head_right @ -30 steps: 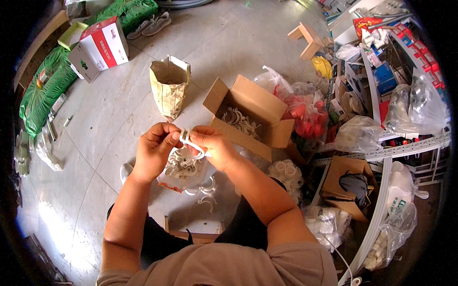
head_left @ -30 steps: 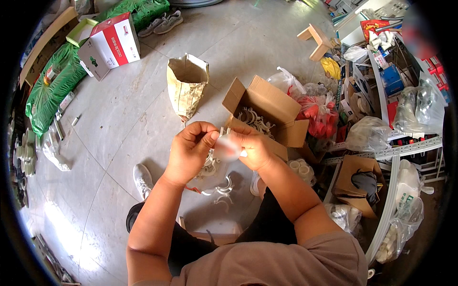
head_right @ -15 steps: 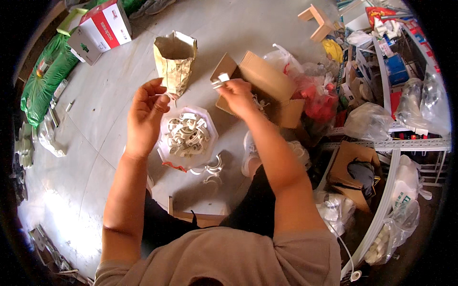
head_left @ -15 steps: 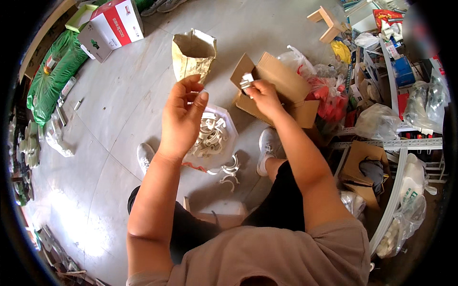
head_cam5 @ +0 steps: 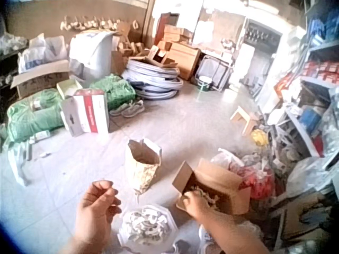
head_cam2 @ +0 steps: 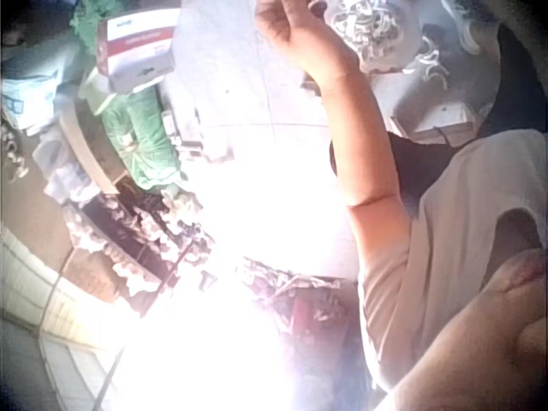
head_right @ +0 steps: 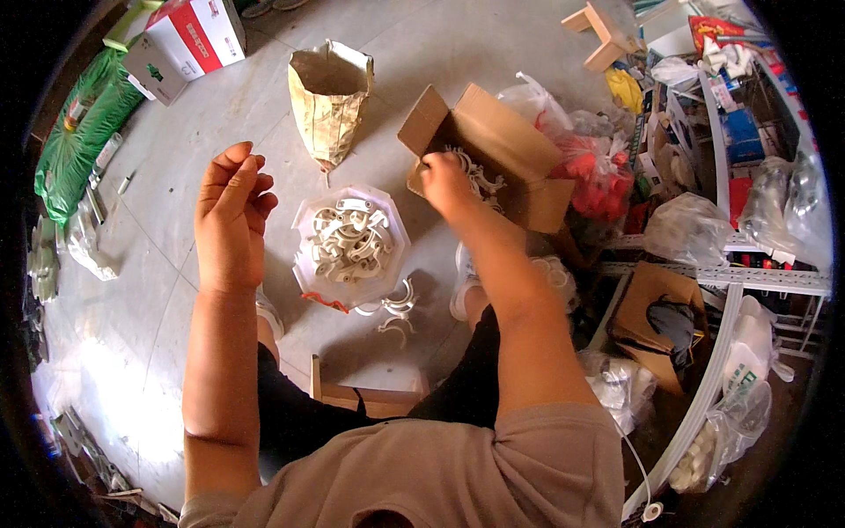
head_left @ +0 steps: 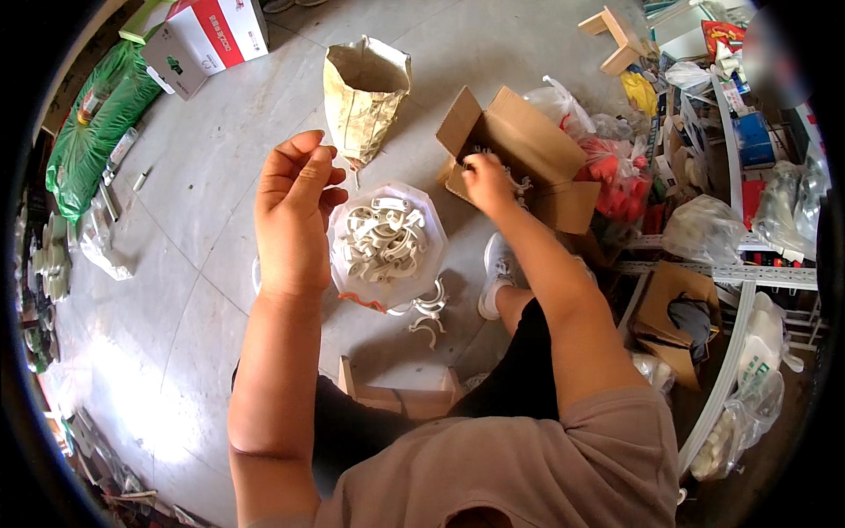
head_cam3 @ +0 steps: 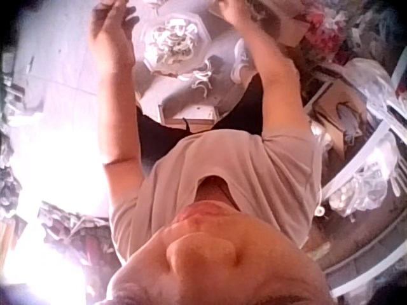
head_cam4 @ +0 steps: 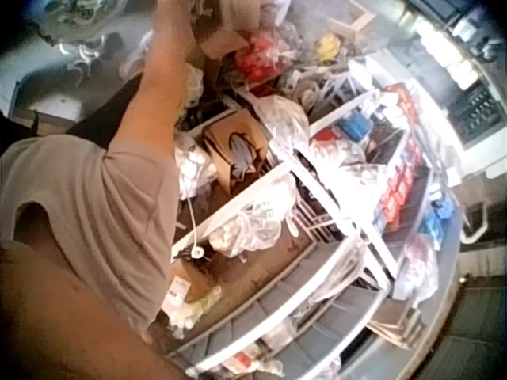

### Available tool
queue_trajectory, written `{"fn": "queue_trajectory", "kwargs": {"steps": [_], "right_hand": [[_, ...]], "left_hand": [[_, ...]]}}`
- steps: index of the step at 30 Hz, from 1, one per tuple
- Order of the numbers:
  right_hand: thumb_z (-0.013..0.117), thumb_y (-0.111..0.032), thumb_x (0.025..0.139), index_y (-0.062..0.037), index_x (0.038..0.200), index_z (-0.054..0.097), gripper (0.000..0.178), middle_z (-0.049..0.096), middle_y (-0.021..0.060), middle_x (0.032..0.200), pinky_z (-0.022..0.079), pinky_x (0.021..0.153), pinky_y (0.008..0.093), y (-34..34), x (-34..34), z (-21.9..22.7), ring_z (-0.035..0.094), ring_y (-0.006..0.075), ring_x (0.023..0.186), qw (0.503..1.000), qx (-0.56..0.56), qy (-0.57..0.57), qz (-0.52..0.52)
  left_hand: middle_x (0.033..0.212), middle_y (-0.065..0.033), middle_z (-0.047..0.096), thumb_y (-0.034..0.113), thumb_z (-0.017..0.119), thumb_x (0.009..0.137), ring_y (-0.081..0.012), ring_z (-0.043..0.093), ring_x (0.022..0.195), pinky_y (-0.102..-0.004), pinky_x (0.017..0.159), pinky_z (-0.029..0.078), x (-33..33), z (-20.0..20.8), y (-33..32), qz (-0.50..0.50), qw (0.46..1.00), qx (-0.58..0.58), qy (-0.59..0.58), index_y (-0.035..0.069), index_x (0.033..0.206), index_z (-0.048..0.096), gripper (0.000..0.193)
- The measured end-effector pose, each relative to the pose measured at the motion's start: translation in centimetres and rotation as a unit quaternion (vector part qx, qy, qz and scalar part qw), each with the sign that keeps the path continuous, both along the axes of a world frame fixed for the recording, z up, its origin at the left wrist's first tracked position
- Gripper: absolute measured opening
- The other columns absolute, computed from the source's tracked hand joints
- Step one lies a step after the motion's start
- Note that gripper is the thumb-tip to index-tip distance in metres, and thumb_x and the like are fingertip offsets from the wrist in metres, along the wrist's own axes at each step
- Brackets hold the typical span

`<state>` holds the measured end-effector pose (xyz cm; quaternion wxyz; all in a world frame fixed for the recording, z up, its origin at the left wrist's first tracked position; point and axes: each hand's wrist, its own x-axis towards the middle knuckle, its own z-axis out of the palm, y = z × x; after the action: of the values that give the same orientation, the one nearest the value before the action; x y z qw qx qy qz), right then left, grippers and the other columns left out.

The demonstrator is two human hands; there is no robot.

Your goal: The person sits on the floor and repeatedly picks up small white plastic clips, snaps them together, and places them into a cardboard box. The person handles the clips one at a time, inspecting and assembling them throughout the clip.

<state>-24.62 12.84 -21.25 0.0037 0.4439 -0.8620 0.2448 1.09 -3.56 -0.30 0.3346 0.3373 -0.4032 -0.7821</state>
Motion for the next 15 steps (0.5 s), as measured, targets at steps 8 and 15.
{"fn": "queue_trajectory", "kwargs": {"steps": [8,15], "right_hand": [[0.052,-0.015,0.073,-0.0110,0.078,0.061,0.011,0.060,0.0109,0.080,0.045,0.069,0.0410,-4.0,12.4,-3.6,0.058,0.0265,0.080,0.913,0.329,-0.058,0.234],[0.050,-0.018,0.076,-0.0151,0.081,0.066,0.016,0.063,0.0005,0.085,0.028,0.092,0.0434,-2.5,16.0,-10.3,0.044,0.0170,0.103,0.892,0.344,0.120,0.268]], "left_hand": [[0.087,0.0001,0.054,0.009,0.053,0.083,-0.0078,0.051,0.072,-0.0217,0.062,0.042,0.0,0.0,-0.1,-0.002,1.000,0.017,0.026,0.009,0.097,0.055,0.014],[0.087,-0.0001,0.055,0.010,0.054,0.083,-0.0080,0.051,0.072,-0.0210,0.062,0.042,0.5,0.5,-0.1,-0.004,1.000,0.011,0.025,0.008,0.097,0.055,0.014]]}}
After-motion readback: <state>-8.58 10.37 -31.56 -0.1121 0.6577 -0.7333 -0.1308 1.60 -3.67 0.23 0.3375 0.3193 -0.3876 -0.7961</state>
